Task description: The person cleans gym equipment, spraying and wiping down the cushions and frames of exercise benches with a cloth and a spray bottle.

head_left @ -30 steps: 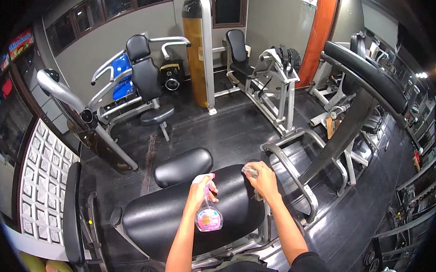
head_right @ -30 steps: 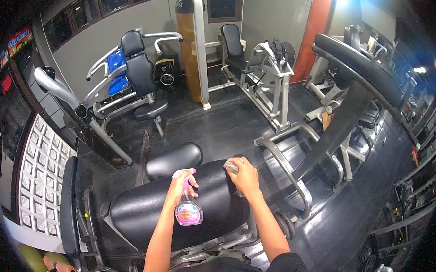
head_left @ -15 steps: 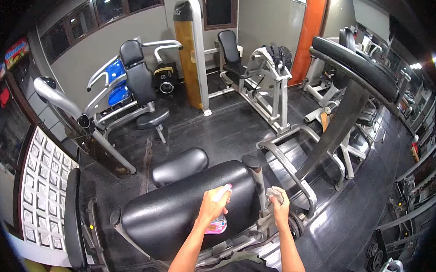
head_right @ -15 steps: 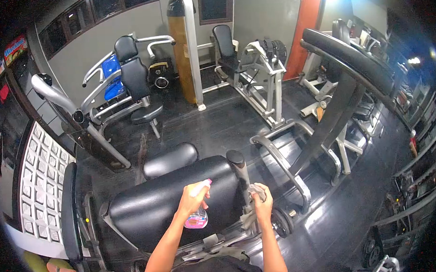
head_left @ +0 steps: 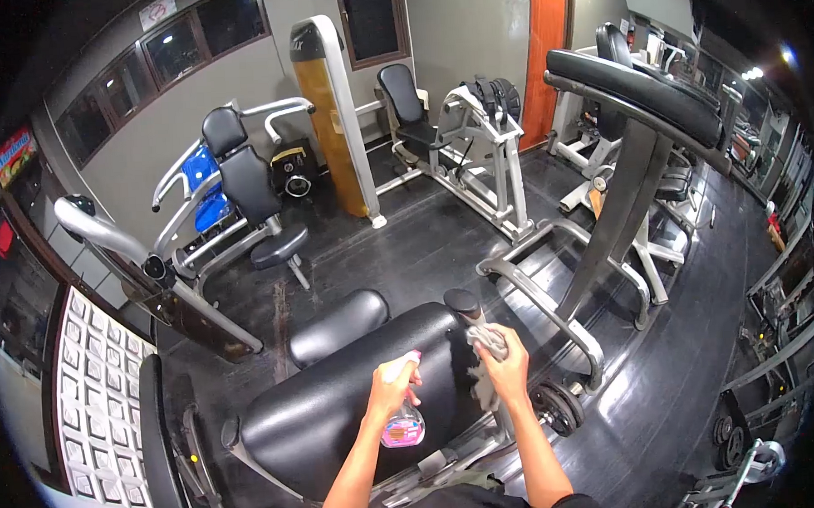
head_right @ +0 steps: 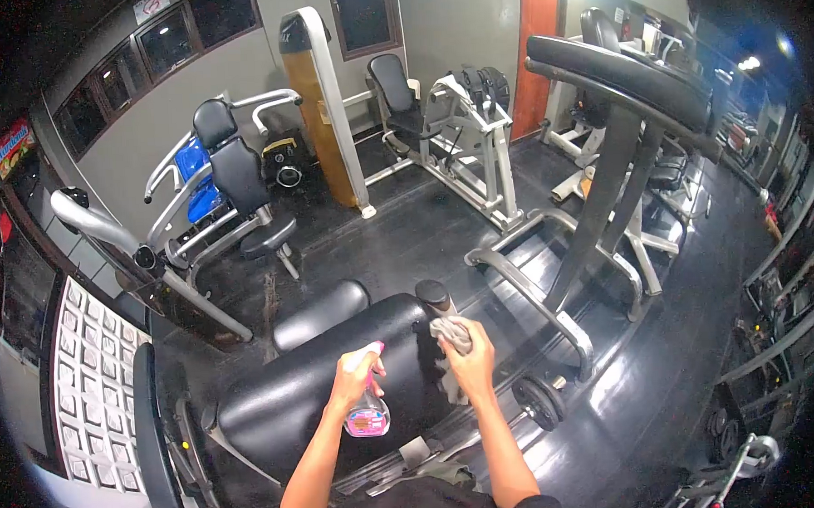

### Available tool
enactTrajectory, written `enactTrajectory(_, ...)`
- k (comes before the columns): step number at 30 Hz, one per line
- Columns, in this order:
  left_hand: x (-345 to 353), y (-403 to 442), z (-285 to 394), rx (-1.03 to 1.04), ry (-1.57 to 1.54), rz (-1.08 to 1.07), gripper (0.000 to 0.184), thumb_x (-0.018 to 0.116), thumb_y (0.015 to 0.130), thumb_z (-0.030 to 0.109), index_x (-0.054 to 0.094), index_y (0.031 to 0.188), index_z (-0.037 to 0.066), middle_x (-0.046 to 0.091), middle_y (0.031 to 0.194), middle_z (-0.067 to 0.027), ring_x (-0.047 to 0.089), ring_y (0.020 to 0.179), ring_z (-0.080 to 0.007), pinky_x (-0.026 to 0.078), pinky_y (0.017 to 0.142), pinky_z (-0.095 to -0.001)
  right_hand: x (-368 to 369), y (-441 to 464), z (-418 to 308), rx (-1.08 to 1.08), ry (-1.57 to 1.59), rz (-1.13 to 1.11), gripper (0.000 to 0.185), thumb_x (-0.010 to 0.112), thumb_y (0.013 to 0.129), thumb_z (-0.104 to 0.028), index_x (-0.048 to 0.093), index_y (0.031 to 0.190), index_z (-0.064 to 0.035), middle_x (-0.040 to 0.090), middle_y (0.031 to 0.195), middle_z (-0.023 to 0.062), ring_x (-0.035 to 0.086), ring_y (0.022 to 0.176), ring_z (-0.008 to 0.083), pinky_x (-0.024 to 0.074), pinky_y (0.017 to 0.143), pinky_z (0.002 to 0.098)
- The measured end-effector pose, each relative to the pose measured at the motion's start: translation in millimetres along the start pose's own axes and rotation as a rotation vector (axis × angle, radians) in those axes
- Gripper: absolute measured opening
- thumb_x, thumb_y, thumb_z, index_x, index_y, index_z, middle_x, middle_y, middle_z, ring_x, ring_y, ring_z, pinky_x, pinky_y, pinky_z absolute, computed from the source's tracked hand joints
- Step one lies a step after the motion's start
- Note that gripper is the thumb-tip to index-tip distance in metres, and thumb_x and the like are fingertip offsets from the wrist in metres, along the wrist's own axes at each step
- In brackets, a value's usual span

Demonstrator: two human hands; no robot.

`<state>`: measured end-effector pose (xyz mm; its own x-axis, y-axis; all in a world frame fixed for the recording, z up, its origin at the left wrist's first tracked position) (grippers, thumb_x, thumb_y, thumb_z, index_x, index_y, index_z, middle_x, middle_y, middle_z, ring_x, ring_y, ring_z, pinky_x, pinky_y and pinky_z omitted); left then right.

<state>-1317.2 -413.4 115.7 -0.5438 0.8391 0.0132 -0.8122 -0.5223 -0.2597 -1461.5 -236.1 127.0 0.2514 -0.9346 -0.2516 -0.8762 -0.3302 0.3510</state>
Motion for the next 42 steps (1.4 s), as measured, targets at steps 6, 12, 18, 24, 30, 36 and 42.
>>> enactTrajectory(6,-8.2,5.0,-13.6,0.019,-0.127,-0.028,0.040,0.054,0.097,0.033,0.065,0.089,-0.005,0.064,0.073,-0.0110,0.061,0.046,-0.0202,0.048,0.043,-0.0304,60.1,18.4,-8.4,-0.288,-0.255,-0.139,0.042,0.077,0.069,-0.004,0.065,0.109,-0.0098,0.063,0.108,0.0090,0.061,0.100,0.0327,0.0497,0.089,0.0401)
enactTrajectory(12,-12.8,3.5,-20.6,0.052,-0.245,-0.045,0.039,0.053,0.097,0.033,0.063,0.098,-0.005,0.064,0.074,-0.0138,0.062,0.045,-0.0222,0.050,0.044,-0.0315,56.5,-24.4,-3.6,-0.322,-0.248,-0.311,0.047,0.076,0.066,0.000,0.066,0.108,-0.0160,0.063,0.107,0.0064,0.060,0.099,0.0305,0.0509,0.086,0.0405)
enactTrajectory(18,-12.1,4.7,-23.4,0.044,-0.219,-0.111,0.036,0.046,0.099,0.029,0.057,0.105,-0.005,0.063,0.075,-0.0150,0.061,0.044,-0.0217,0.053,0.043,-0.0323,29.6,11.5,8.8,-0.205,-0.264,-0.040,0.042,0.076,0.066,0.001,0.066,0.105,-0.0110,0.064,0.104,0.0094,0.062,0.099,0.0323,0.0502,0.086,0.0409)
enactTrajectory(24,-12.0,4.6,-21.4,0.044,-0.210,-0.103,0.036,0.047,0.099,0.031,0.056,0.100,-0.004,0.063,0.075,-0.0151,0.061,0.044,-0.0216,0.053,0.043,-0.0323,54.9,13.7,4.4,-0.210,-0.249,-0.105,0.043,0.076,0.066,-0.003,0.066,0.107,-0.0119,0.064,0.109,0.0096,0.061,0.104,0.0313,0.0501,0.089,0.0409)
enactTrajectory(30,-13.6,4.1,-21.9,0.031,-0.258,-0.123,0.036,0.045,0.099,0.031,0.055,0.105,-0.004,0.063,0.076,-0.0154,0.061,0.045,-0.0225,0.053,0.043,-0.0329,41.3,-26.1,-0.1,-0.371,-0.247,-0.388,0.050,0.080,0.063,-0.003,0.066,0.110,-0.0139,0.063,0.109,0.0077,0.062,0.099,0.0306,0.0521,0.086,0.0397)
enactTrajectory(36,-11.2,-0.2,-21.5,0.063,-0.271,-0.099,0.037,0.046,0.100,0.032,0.056,0.103,-0.003,0.063,0.076,-0.0151,0.061,0.045,-0.0218,0.053,0.044,-0.0332,27.0,13.3,12.6,-0.284,-0.310,-0.186,0.047,0.080,0.063,-0.001,0.066,0.107,-0.0118,0.066,0.103,0.0087,0.063,0.101,0.0307,0.0515,0.088,0.0390)
enactTrajectory(42,-12.0,2.5,-26.4,0.059,-0.273,-0.082,0.037,0.051,0.098,0.031,0.061,0.104,-0.004,0.063,0.077,-0.0136,0.061,0.046,-0.0215,0.052,0.045,-0.0313,71.5,14.8,-6.6,-0.254,-0.267,-0.129,0.043,0.078,0.066,-0.005,0.066,0.107,-0.0121,0.066,0.107,0.0085,0.062,0.101,0.0309,0.0494,0.089,0.0402)
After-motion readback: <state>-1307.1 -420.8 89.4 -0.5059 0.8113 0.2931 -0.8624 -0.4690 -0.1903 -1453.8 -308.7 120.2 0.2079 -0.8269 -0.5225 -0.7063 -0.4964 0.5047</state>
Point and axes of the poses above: each hand's wrist, its own y-axis towards the middle knuckle, its own x-axis out of the palm, z = x × y, the point moved 3 cm from there along y, towards the middle knuckle
